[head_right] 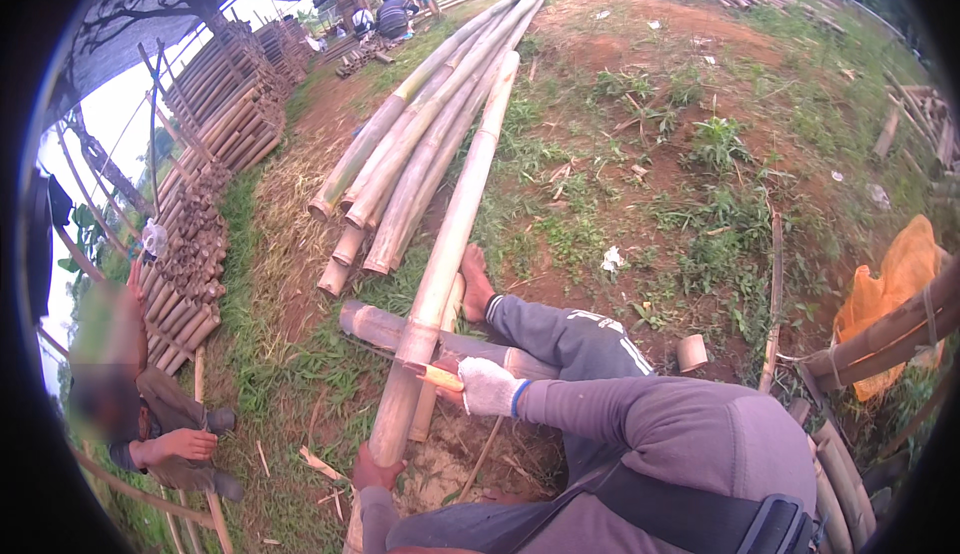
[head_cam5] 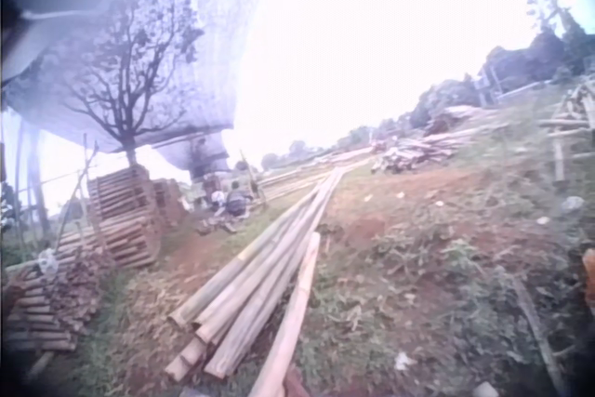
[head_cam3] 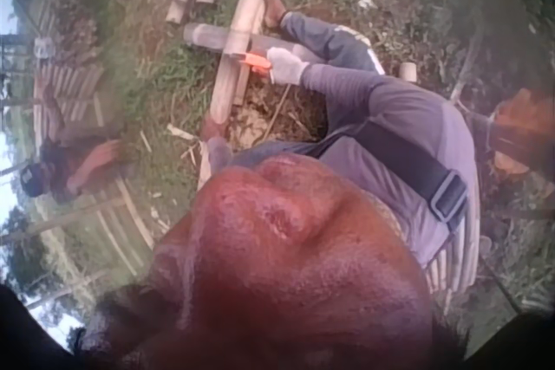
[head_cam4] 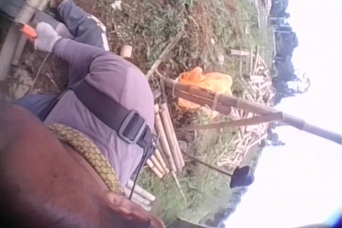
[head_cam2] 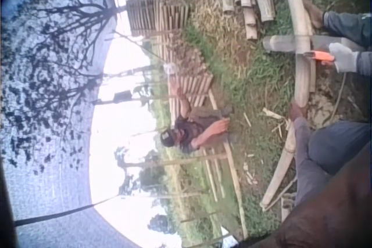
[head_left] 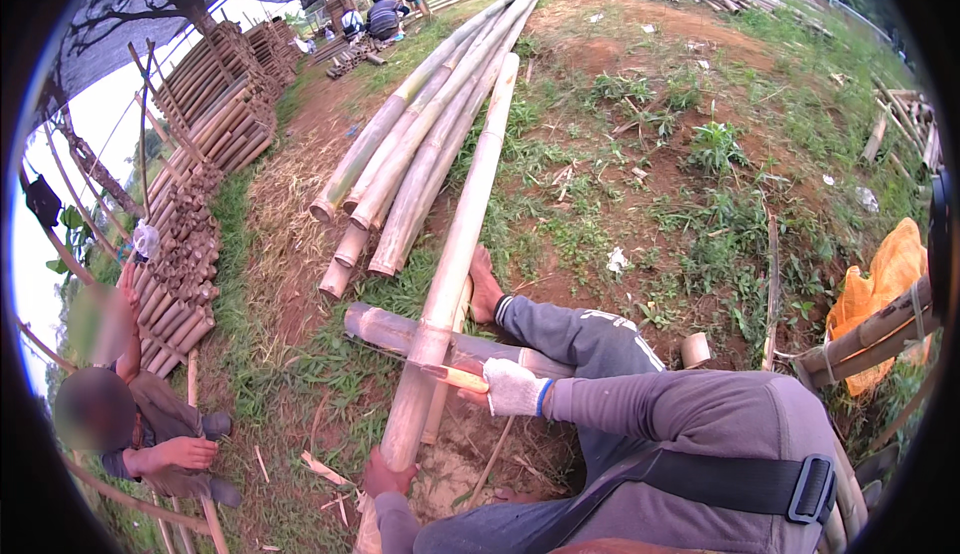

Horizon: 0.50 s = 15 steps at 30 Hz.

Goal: The person sits on the ground and uses a hand saw to cut long bamboo poles into shorter sections. The person holds the bamboo with one hand and saws with the other, stacking the cut pieces nearby.

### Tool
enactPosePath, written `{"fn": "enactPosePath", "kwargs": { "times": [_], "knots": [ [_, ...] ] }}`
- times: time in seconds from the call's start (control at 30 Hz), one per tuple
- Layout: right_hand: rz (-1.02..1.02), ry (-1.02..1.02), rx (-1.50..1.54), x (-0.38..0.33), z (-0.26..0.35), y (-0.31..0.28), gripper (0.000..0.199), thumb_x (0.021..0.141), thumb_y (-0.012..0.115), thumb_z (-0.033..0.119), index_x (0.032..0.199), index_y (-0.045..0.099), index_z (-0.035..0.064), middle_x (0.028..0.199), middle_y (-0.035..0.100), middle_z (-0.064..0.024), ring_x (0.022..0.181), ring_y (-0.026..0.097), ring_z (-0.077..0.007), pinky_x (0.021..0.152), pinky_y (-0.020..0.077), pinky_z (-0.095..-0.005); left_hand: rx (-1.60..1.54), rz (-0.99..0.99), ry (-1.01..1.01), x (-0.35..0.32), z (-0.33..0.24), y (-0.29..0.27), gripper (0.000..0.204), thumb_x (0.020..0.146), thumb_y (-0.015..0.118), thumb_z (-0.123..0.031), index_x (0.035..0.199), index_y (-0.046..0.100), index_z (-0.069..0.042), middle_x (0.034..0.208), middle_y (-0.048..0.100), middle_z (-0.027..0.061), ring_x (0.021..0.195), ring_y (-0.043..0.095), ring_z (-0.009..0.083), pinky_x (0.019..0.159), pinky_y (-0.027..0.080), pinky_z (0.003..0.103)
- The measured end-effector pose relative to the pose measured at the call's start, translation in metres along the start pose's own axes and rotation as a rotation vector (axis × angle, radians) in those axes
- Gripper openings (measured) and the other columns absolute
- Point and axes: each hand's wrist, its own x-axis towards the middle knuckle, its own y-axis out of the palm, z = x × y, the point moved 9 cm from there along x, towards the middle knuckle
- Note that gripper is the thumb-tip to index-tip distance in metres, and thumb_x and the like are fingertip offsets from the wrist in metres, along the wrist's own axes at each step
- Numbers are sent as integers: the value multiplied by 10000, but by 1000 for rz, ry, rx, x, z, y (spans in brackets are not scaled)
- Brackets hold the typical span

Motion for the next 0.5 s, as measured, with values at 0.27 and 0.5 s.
{"fn": "enactPosePath", "kwargs": {
  "times": [0.27,0.5],
  "knots": [
    [201,201,53,3,14,-6,472,1038,715,344,1415,649,68,1162,763,-217,1046,739,-428,877,586,-474,-35,-9,14,0,7,1,1157,603,1015,-493,1582,470,-205,1405,655,204,1327,634,413,1133,484,569],
    [3,39,-12,-4,1,-7,548,1030,714,471,1407,677,74,832,705,-219,738,696,-428,654,540,-498,-30,-17,39,3,-3,5,1161,576,1017,-499,1566,486,-208,1386,658,210,1303,642,429,1115,496,577]
  ]
}}
